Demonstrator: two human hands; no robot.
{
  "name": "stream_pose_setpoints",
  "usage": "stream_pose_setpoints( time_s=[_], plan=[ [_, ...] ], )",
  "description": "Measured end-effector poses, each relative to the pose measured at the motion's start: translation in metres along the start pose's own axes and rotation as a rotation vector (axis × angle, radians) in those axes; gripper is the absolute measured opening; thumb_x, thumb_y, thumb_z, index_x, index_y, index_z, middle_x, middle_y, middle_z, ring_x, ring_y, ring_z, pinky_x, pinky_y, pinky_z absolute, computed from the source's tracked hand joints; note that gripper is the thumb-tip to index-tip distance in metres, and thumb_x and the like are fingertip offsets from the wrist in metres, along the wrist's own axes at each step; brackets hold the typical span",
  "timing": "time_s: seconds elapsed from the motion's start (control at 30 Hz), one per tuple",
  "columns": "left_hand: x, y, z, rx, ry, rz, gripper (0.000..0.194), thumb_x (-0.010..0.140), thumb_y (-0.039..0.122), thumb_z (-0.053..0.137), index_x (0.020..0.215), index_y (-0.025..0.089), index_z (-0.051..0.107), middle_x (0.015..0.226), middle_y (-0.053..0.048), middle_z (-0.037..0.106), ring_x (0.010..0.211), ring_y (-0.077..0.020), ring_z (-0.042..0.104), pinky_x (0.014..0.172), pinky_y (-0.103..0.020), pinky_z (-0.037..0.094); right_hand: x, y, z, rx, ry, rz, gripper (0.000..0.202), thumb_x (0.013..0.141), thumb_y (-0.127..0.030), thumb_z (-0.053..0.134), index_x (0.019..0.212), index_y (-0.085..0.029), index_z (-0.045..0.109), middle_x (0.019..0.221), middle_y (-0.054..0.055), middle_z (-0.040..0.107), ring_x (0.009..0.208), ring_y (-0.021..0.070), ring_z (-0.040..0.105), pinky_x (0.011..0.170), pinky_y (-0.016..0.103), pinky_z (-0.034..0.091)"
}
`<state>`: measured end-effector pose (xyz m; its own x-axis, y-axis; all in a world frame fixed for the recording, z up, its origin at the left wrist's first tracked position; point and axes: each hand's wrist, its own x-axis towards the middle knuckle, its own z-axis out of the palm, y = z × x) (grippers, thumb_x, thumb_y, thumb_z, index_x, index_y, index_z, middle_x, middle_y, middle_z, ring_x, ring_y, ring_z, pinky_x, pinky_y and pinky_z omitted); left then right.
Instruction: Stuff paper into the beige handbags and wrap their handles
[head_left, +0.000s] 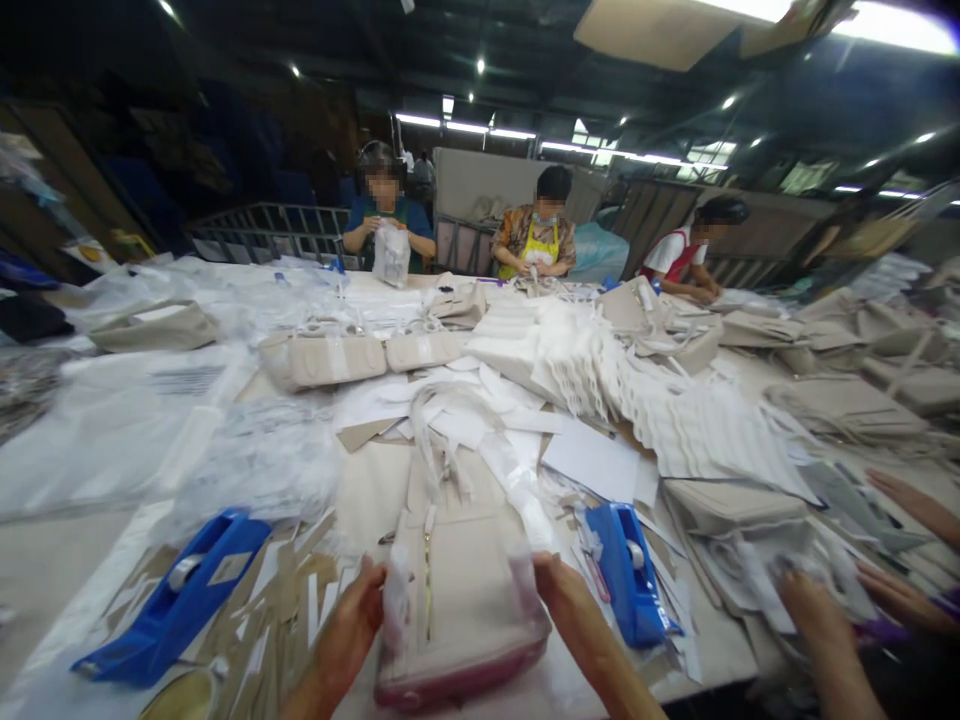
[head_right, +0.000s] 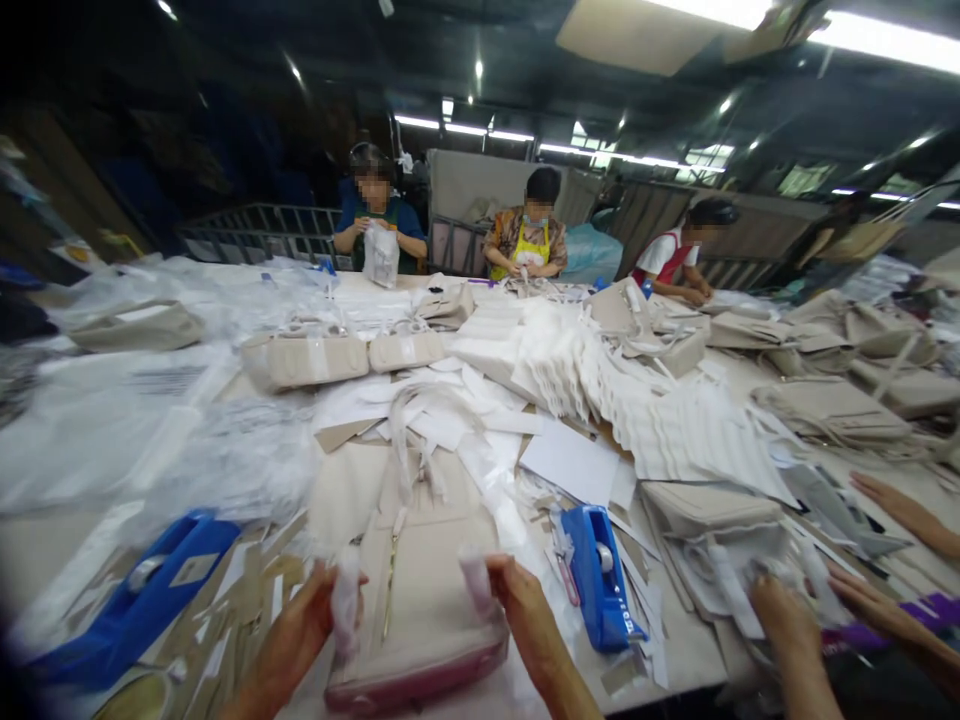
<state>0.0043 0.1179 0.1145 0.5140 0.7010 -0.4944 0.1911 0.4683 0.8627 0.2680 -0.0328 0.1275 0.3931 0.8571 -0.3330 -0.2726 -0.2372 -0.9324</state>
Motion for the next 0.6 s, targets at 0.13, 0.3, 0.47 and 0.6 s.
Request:
stream_pose_setpoints(
  time_s=[0.13,0.3,0.47,0.6],
  plan=[
    [0.007,0.013,-0.004,0.324,-0.185,0.112,0.064,0.079,0.074,0.037,0.101,0.022,0.067,0.088,-0.009,0.067,0.084,-0.0254,0.065,0.077,-0.037,0.052,-0.006,-0.007,-0.010,-0.175,-0.108,0.033,0.060,0.083,-0.070,0.038,0.100,-0.022,0.069,0.079,0.007,0.064,0.071,0.0226,0.062,0.071,0.040,0.050],
    [0.026,0.008,0.020,1.127,-0.430,0.221,0.111,0.054,0.071,0.069,0.146,0.021,0.032,0.156,-0.015,0.015,0.144,-0.0366,0.006,0.116,-0.050,0.006,0.003,0.030,0.000,-1.069,-0.325,-0.255,0.091,0.054,-0.063,0.077,0.136,-0.035,0.049,0.144,0.014,0.045,0.132,0.0437,0.035,0.105,0.062,0.027],
    [0.045,-0.028,0.029,1.381,-0.481,0.081,0.105,0.060,0.077,0.060,0.146,0.027,0.026,0.154,-0.015,0.004,0.141,-0.0413,-0.005,0.111,-0.060,0.007,0.024,0.092,0.006,-1.400,-0.395,-0.364,0.062,0.074,-0.052,0.068,0.132,-0.043,0.049,0.140,0.014,0.048,0.127,0.0463,0.042,0.090,0.065,0.042],
    [0.058,-0.041,0.033,1.424,-0.342,0.128,0.091,0.065,0.073,0.060,0.141,0.030,0.035,0.153,-0.015,0.014,0.141,-0.0420,0.005,0.110,-0.058,0.016,0.041,0.099,0.007,-1.446,-0.365,-0.348,0.045,0.072,-0.049,0.071,0.115,-0.044,0.062,0.124,0.010,0.062,0.114,0.0453,0.055,0.078,0.061,0.051]
  ],
)
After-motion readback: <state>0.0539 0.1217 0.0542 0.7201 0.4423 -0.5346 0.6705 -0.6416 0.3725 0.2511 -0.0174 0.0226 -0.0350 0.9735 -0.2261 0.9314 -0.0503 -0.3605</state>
